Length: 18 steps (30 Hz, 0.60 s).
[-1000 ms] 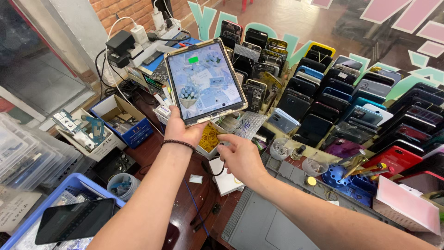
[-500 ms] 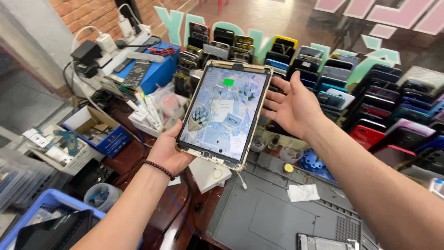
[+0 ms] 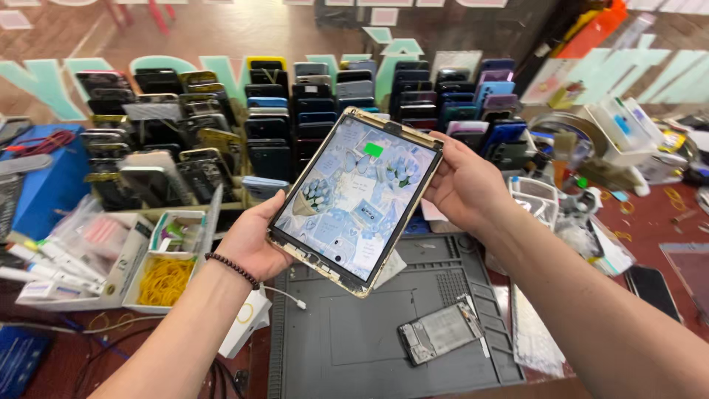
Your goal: The person holds a tablet, plugs in a charging cable and powers the screen on and off to test it. They then set the tablet on a repair stand, pry the display assembly away from the body, lift the detached screen off, and set it aside, exposing the battery and internal components.
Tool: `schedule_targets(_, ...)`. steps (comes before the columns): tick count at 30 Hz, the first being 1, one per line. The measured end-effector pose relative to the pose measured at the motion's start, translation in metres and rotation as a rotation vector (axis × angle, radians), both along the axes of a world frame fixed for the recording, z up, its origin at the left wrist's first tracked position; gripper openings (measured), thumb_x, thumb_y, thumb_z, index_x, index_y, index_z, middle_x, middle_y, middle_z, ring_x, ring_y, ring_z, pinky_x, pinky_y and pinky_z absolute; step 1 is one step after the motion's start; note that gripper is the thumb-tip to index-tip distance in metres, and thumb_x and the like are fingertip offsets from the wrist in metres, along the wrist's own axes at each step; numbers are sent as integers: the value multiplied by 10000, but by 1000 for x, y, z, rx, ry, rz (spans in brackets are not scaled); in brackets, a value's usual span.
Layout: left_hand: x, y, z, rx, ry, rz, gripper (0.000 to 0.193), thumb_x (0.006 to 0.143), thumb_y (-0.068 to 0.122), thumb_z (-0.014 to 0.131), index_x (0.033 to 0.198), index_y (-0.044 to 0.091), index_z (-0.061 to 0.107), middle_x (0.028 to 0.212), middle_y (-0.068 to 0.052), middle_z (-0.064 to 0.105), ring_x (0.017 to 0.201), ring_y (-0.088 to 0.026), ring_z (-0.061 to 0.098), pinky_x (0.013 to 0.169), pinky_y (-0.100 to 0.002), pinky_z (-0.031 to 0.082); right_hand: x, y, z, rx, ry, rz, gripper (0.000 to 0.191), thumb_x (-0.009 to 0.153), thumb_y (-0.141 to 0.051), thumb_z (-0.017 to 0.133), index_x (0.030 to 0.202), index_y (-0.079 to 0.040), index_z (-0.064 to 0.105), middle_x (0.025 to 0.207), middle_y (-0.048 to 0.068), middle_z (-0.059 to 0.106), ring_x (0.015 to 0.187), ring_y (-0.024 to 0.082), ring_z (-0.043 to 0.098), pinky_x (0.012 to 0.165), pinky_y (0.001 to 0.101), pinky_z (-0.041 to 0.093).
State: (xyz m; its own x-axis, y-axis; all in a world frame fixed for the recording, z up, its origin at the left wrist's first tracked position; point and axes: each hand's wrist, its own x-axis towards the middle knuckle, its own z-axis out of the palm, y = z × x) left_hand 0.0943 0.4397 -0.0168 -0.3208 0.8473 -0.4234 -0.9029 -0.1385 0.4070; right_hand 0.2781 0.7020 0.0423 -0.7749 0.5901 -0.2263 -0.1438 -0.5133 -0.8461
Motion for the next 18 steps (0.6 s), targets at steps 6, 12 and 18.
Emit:
schedule_targets(6,41,78,9,-12,7,-193,467,1059,369,450,1304,6,611,1331,-155,670,1217,-288,639,1087,-457,479,92,31,-5,-18,22,-234,319,1077,-253,414,1351,-147,540,1131,47,713,1007,208,685,905,446,555)
schedule_targets(12,99,168,16,-78,29,-276,462,1060,378,446,1297,17,610,1327,-152,672,1220,-294,637,1080,-467,486,177,94,-9,-37,45,-350,289,1078,-278,432,1302,-172,581,1118,26,703,981,188,689,877,427,560)
schedule_targets(18,167,286,13,-89,41,-337,499,1046,405,436,1294,7,609,1320,-181,666,1216,-324,625,1077,-508,468,242,202,-19,-93,90,-400,258,1066,-269,469,1265,-186,610,1090,18,724,1016,188,690,884,407,567)
